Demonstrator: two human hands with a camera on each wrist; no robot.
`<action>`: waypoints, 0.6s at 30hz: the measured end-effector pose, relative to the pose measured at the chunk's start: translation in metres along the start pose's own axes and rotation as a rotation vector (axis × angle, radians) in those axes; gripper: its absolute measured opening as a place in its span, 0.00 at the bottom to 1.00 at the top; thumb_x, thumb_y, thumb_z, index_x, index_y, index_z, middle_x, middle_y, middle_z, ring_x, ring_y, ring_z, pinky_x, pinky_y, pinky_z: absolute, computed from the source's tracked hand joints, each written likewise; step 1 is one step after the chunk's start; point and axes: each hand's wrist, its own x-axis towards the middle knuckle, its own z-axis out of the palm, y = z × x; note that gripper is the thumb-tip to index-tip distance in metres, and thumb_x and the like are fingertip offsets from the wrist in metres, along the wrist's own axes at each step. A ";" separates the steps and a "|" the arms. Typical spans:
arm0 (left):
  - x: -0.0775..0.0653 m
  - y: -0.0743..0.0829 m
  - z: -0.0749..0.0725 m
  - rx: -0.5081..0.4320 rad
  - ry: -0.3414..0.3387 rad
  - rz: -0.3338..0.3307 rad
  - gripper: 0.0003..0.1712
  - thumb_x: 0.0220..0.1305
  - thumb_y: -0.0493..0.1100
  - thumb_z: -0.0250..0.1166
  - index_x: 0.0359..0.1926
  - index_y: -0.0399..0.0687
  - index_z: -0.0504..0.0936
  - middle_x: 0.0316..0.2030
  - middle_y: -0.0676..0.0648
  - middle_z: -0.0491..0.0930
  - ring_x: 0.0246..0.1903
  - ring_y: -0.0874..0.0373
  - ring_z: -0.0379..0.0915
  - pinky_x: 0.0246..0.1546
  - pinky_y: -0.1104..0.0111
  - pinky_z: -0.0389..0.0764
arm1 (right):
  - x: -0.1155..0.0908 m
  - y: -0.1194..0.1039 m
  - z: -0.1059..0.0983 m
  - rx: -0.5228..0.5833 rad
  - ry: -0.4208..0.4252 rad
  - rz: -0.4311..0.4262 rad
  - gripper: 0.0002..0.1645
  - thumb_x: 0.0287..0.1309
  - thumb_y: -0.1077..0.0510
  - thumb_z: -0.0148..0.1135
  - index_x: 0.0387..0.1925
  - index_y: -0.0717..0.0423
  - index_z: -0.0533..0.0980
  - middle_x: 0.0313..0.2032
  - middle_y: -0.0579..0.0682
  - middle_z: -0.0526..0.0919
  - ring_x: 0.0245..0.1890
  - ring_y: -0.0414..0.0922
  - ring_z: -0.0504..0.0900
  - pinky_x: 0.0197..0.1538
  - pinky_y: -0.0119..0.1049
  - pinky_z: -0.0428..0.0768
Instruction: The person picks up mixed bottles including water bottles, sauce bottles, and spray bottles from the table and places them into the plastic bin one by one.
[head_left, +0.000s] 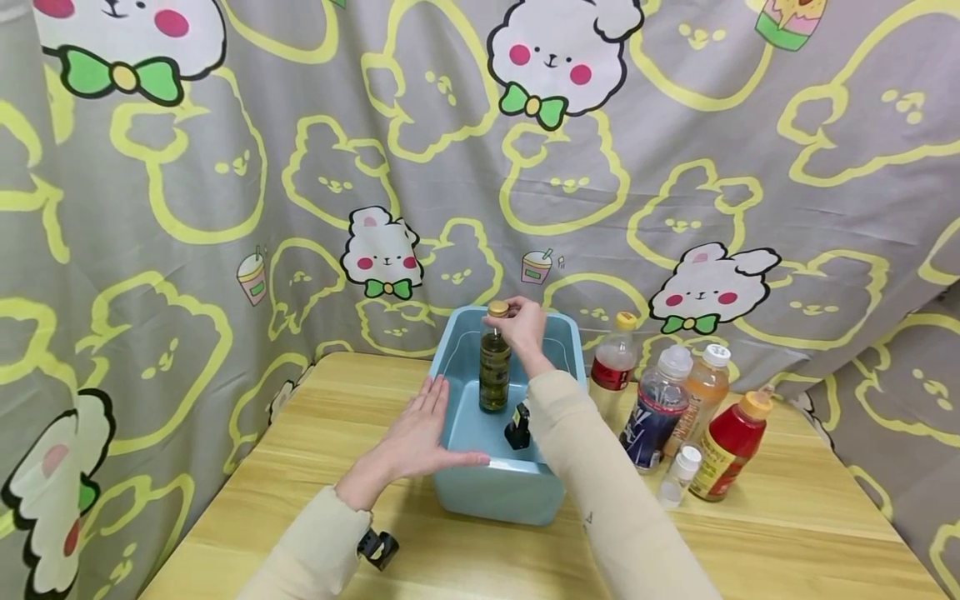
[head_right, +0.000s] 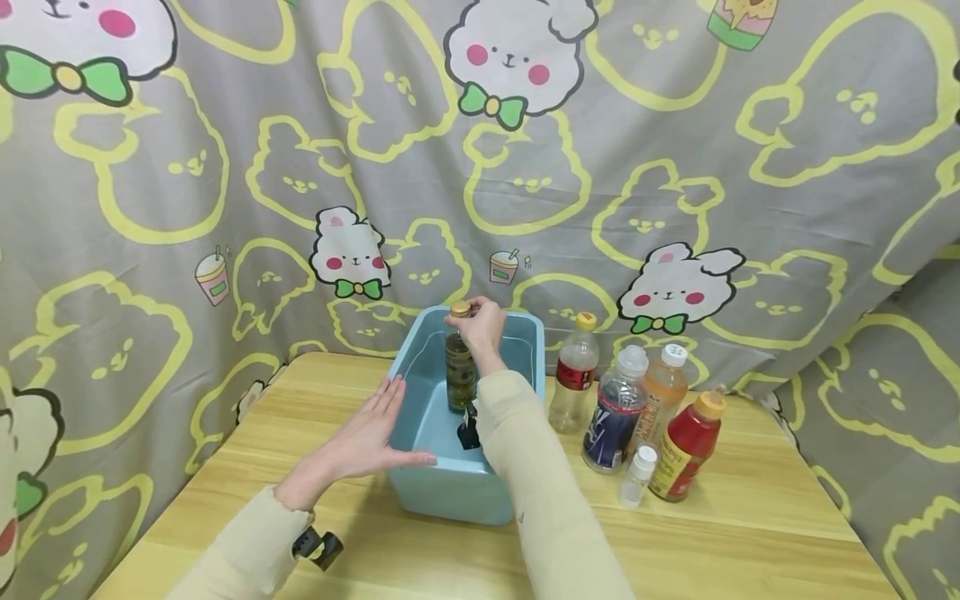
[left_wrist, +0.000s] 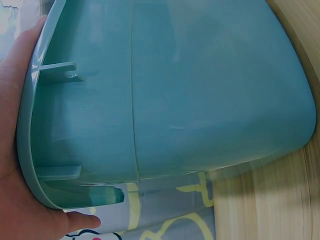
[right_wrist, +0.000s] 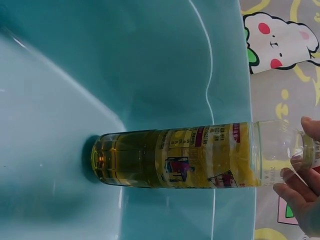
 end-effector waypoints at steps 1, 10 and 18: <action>0.000 0.000 0.000 0.001 0.001 -0.001 0.69 0.38 0.80 0.50 0.65 0.31 0.43 0.66 0.34 0.40 0.65 0.45 0.30 0.62 0.54 0.45 | 0.000 0.001 0.001 0.000 0.001 0.001 0.20 0.34 0.58 0.74 0.34 0.60 0.78 0.31 0.54 0.82 0.31 0.46 0.80 0.33 0.36 0.77; 0.000 0.000 0.001 -0.011 0.006 -0.002 0.70 0.38 0.81 0.50 0.66 0.31 0.43 0.66 0.35 0.40 0.65 0.46 0.30 0.62 0.54 0.46 | -0.003 0.005 0.006 0.006 -0.001 0.021 0.20 0.32 0.58 0.75 0.32 0.59 0.79 0.30 0.53 0.82 0.31 0.46 0.80 0.32 0.37 0.77; 0.000 0.000 0.002 -0.004 0.016 0.001 0.69 0.38 0.81 0.50 0.65 0.31 0.44 0.66 0.34 0.41 0.65 0.45 0.31 0.62 0.54 0.46 | -0.004 0.007 0.011 -0.005 -0.023 0.030 0.21 0.33 0.57 0.75 0.33 0.59 0.78 0.31 0.53 0.82 0.31 0.46 0.80 0.33 0.37 0.78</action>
